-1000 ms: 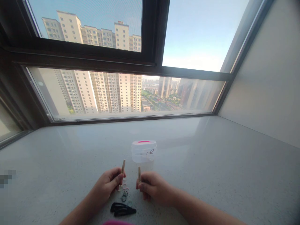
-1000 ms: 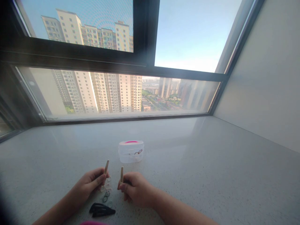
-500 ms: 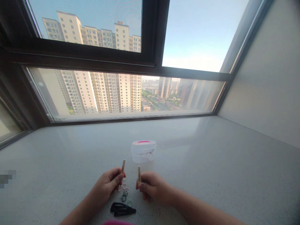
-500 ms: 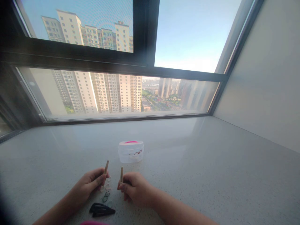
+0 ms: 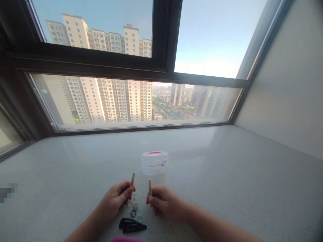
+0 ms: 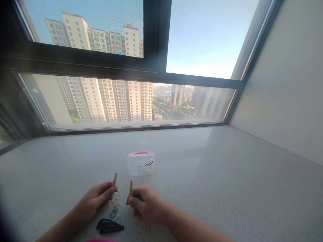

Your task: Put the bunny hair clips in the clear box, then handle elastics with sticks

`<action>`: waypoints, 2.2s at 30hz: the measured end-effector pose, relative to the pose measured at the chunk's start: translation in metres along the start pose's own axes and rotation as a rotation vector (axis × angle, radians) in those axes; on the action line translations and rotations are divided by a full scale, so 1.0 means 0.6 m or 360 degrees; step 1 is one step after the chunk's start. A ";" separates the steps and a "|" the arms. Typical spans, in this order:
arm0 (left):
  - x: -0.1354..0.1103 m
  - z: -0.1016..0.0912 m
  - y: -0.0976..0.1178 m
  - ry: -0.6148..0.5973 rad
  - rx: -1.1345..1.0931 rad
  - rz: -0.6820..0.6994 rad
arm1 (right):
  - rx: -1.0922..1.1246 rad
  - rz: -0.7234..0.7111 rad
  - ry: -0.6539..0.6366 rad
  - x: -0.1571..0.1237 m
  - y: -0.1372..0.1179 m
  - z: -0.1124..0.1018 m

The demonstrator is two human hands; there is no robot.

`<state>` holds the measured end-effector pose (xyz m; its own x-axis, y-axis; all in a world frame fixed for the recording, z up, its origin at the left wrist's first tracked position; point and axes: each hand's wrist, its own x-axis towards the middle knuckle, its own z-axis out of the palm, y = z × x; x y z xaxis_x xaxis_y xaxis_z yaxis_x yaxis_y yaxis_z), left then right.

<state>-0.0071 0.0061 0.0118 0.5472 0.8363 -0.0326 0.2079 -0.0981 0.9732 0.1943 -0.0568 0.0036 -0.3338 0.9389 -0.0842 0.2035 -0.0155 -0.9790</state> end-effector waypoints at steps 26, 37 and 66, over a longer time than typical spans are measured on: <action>0.002 -0.002 -0.007 -0.0033 0.0008 0.0018 | 0.0025 0.0004 0.0007 -0.001 -0.006 0.000; 0.003 -0.003 -0.010 -0.0042 0.0009 0.0031 | 0.0022 -0.0018 -0.0018 0.001 0.004 0.000; 0.002 -0.003 -0.010 -0.0024 0.0005 0.0009 | -0.0042 0.0001 -0.0014 -0.001 -0.002 -0.001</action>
<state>-0.0094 0.0085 0.0062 0.5607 0.8275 -0.0305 0.2074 -0.1047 0.9726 0.1945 -0.0570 0.0050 -0.3420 0.9357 -0.0865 0.2276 -0.0068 -0.9737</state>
